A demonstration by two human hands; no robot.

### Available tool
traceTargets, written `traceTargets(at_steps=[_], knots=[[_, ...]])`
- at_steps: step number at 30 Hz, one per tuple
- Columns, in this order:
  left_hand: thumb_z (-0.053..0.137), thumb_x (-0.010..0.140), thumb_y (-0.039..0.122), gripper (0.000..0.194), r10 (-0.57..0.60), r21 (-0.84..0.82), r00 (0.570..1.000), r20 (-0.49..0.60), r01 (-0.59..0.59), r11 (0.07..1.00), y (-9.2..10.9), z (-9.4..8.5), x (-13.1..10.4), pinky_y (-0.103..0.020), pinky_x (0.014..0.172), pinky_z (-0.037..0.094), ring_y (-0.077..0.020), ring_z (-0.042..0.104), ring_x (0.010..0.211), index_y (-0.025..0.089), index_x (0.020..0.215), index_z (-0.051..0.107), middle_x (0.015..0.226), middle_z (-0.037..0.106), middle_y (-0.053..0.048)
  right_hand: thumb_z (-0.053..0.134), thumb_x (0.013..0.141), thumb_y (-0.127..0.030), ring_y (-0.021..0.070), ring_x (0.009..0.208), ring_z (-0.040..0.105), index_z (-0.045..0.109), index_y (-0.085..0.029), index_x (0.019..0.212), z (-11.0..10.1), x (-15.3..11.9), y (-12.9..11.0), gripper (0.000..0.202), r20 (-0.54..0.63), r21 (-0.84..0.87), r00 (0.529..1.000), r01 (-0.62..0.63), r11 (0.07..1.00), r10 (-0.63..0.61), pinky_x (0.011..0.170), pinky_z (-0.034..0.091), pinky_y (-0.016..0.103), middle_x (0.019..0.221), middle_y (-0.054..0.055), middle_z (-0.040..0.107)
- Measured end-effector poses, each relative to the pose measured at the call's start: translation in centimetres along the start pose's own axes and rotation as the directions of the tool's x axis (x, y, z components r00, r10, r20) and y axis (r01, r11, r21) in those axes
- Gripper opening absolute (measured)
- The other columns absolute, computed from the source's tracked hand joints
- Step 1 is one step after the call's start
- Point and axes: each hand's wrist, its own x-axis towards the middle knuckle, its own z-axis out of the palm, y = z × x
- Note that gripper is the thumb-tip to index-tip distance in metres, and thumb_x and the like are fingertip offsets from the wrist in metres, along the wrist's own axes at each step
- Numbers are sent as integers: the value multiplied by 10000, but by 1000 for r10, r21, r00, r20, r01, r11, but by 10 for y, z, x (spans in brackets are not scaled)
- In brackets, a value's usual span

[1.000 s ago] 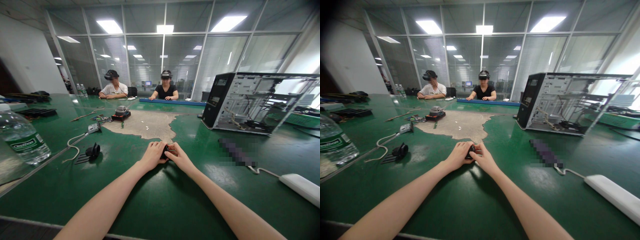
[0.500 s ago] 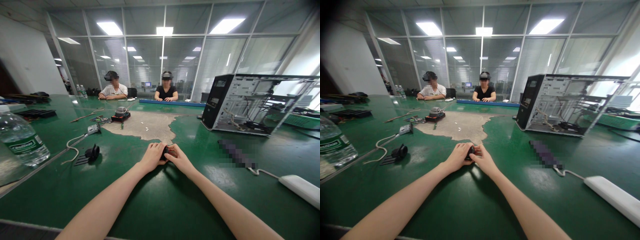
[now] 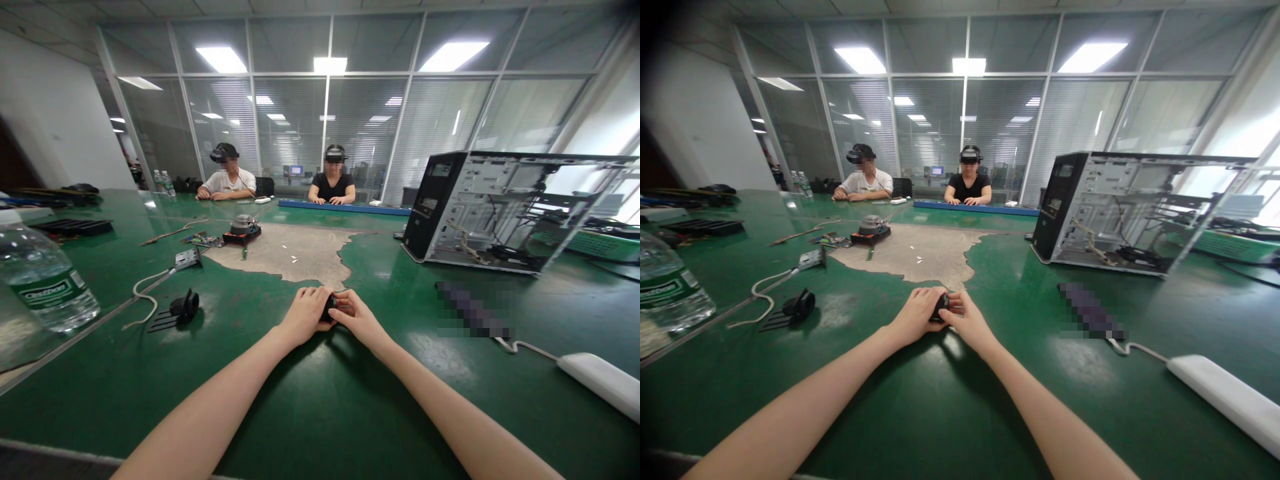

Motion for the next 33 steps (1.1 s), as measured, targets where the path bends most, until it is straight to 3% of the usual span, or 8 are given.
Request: traceTargets(at_steps=[4, 10, 15, 20, 26, 29, 33], knots=[[636, 644, 286, 526, 3, -1, 1000, -10, -3, 1000, 0, 0, 0, -354, 831, 310, -220, 458, 969, 204, 1075, 345, 1048, 501, -44, 569, 694, -359, 134, 762, 556, 484, -203, 802, 2, -2, -5, 207, -19, -2, 998, 55, 998, -55, 684, 459, 283, 816, 0, 553], [651, 634, 274, 543, -14, 0, 1000, 10, 14, 1000, 1, 0, 0, -358, 832, 308, -220, 455, 981, 220, 1075, 338, 1059, 496, -38, 584, 676, -378, 137, 768, 550, 496, -191, 857, 1, 3, 0, 274, -83, -7, 996, -23, 1000, 23, 697, 461, 295, 871, 28, 563], [631, 653, 269, 526, -7, 1, 1000, 5, 7, 1000, 1, -1, 0, -355, 837, 304, -216, 455, 982, 219, 1084, 334, 1075, 491, -41, 613, 657, -339, 143, 775, 562, 484, -199, 855, 0, 0, 0, 274, 9, 22, 1000, -21, 1000, 21, 708, 461, 299, 830, 10, 560], [640, 642, 273, 535, 0, -1, 1000, -6, -1, 1000, 0, -1, -1, -348, 832, 306, -216, 455, 973, 214, 1078, 336, 1063, 497, -40, 571, 697, -334, 129, 758, 553, 479, -205, 807, 1, -3, -4, 193, -11, 15, 999, 51, 999, -51, 694, 450, 283, 823, -1, 553], [649, 635, 276, 549, 13, 14, 1000, -24, -13, 1000, 0, 2, 0, -342, 826, 307, -213, 457, 959, 210, 1080, 334, 1057, 500, -37, 594, 671, -346, 139, 780, 551, 491, -192, 878, 0, 1, -1, 278, -63, 5, 998, -31, 999, 32, 712, 450, 301, 897, 30, 550], [649, 636, 283, 551, 16, 23, 1000, -25, -16, 1000, -1, 2, 0, -342, 825, 309, -216, 457, 955, 206, 1082, 335, 1056, 500, -40, 580, 681, -349, 144, 781, 559, 503, -186, 878, 0, 1, 0, 267, -25, 0, 998, -58, 998, 58, 729, 449, 312, 926, 39, 556], [640, 639, 268, 539, 17, 18, 1000, -19, -16, 1000, -1, 2, -1, -342, 826, 309, -217, 457, 957, 206, 1081, 338, 1056, 501, -40, 618, 655, -298, 146, 813, 560, 476, -202, 873, 0, -2, -2, 278, 10, 4, 1000, 10, 1000, -10, 729, 456, 294, 872, 11, 550]])
